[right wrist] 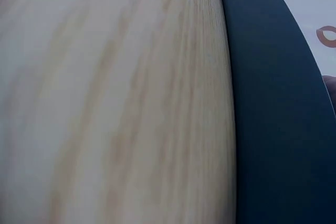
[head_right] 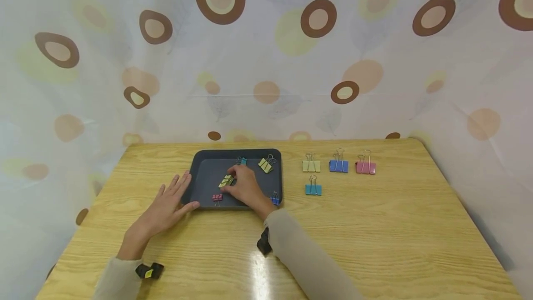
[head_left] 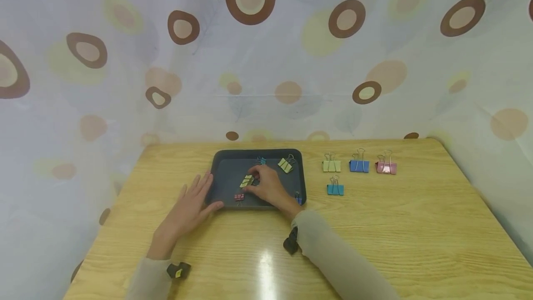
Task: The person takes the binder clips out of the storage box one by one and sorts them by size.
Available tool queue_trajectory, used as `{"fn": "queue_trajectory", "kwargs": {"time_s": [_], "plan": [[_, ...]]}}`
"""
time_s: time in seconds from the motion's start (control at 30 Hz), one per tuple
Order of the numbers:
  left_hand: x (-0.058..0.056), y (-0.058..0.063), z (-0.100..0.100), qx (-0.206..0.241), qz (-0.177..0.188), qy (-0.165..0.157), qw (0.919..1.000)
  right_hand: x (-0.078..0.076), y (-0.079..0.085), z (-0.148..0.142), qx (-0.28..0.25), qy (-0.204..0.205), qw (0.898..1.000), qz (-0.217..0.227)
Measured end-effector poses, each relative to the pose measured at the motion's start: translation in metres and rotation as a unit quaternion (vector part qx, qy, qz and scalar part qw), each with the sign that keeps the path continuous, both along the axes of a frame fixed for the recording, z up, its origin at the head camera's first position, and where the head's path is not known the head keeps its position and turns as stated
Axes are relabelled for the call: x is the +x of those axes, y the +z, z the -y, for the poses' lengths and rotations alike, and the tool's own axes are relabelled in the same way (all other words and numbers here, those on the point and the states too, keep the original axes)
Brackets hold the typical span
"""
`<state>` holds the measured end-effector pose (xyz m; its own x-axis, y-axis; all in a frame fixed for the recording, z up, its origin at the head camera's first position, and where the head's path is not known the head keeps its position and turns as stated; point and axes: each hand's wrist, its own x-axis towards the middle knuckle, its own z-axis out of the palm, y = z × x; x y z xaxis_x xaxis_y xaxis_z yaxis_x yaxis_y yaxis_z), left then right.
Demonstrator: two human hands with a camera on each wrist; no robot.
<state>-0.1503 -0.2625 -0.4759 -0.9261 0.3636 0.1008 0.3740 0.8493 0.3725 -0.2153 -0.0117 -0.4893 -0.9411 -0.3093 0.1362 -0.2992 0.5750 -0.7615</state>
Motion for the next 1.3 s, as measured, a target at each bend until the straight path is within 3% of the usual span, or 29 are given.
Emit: {"fn": "queue_trajectory", "kwargs": {"time_s": [0.3,0.7,0.93,1.3], "plan": [[0.000,-0.002,-0.001,-0.003,0.008,0.003,1.0000,0.000,-0.001,0.001,0.008,0.002,1.000,0.000],[0.001,0.004,-0.001,0.001,0.010,0.001,0.9999,0.007,0.014,-0.013,-0.046,-0.003,0.999,-0.005],[0.002,0.004,-0.001,0.004,0.007,0.003,1.0000,0.014,0.020,-0.027,-0.090,-0.002,0.996,0.017],[0.001,0.001,0.000,0.011,0.007,-0.002,0.9999,0.022,0.023,-0.055,-0.114,0.038,0.993,0.009]]}}
